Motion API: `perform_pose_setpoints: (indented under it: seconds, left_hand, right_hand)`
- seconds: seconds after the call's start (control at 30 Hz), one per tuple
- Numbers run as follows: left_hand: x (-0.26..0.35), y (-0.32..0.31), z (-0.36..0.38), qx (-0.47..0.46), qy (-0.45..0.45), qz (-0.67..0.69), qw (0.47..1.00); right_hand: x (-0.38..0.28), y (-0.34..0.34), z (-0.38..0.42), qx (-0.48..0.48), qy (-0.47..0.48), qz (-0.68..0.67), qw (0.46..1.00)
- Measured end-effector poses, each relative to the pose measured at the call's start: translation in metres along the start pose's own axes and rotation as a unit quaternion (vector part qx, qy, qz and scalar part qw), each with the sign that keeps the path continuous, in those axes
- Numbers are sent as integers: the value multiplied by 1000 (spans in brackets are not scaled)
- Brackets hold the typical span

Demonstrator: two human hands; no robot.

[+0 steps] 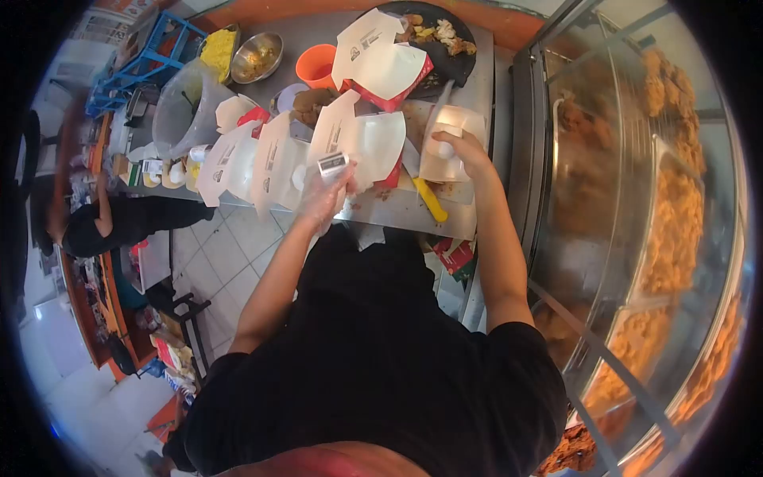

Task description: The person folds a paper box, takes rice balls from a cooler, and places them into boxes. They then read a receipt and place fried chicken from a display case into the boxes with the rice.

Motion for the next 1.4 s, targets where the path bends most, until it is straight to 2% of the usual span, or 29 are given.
perform_pose_setpoints:
  seconds: [0.03,0.1,0.23,0.3,0.37,0.47,0.53,0.57,0.63,0.73,0.87,0.93,0.97,1.03,1.07,1.17,1.27,1.33,1.37,1.4]
  left_hand:
    - [0,-3,-10,-6,-29,3,1000]
    - [3,-9,-39,-17,-102,8,995]
    - [32,-18,-47,-31,-117,-13,993]
    - [37,-20,-43,-31,-113,6,993]
    - [36,-23,-39,-31,-106,21,994]
    - [15,-23,-39,-38,-96,26,994]
    - [7,-21,-35,-19,-95,46,994]
    - [5,-18,-30,-9,-96,55,994]
    - [21,-9,-9,-4,-79,80,994]
    - [17,12,6,18,-81,122,989]
    - [17,39,35,45,-39,293,954]
    - [13,50,45,8,-34,420,907]
    - [12,54,47,-16,-32,480,877]
    - [11,61,48,-61,-48,517,852]
    - [16,63,52,-81,-47,544,834]
    - [24,72,67,-142,-34,592,793]
    - [30,77,88,-197,-26,586,786]
    - [31,72,105,-267,-7,590,762]
    - [31,69,114,-304,5,589,749]
    - [28,66,122,-319,9,568,759]
  right_hand:
    - [5,5,0,-9,5,-9,1000]
    - [-26,2,29,-27,31,-25,999]
    - [-86,18,52,-58,105,117,986]
    - [-130,27,48,1,141,161,977]
    - [-187,14,33,-26,240,154,958]
    - [-253,-27,-18,-20,334,320,886]
    - [-259,-67,-79,-133,412,399,808]
    - [-251,-90,-105,-189,341,480,786]
    - [-228,-129,-138,-292,186,619,705]
    - [-181,-143,-178,-340,21,682,647]
    - [-145,-130,-210,-341,-70,625,699]
    - [-151,-128,-195,-332,-87,605,718]
    - [-158,-131,-185,-305,-50,608,731]
    - [-172,-129,-163,-241,20,608,756]
    - [-176,-129,-160,-229,62,637,734]
    - [-196,-115,-137,-152,336,606,705]
    - [-217,-113,14,-59,556,411,720]
    - [-174,-110,111,-6,515,299,803]
    - [-145,-117,161,15,523,250,814]
    - [-100,-120,191,51,459,153,874]
Point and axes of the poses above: each hand's wrist, its own z-axis away from the middle knuckle, its own y-axis out of the back of the hand, x = y × z, the point moved 7 cm from there along -z, towards the middle knuckle, and after that the axes turned 1 degree about x, right-handed, at the moved point
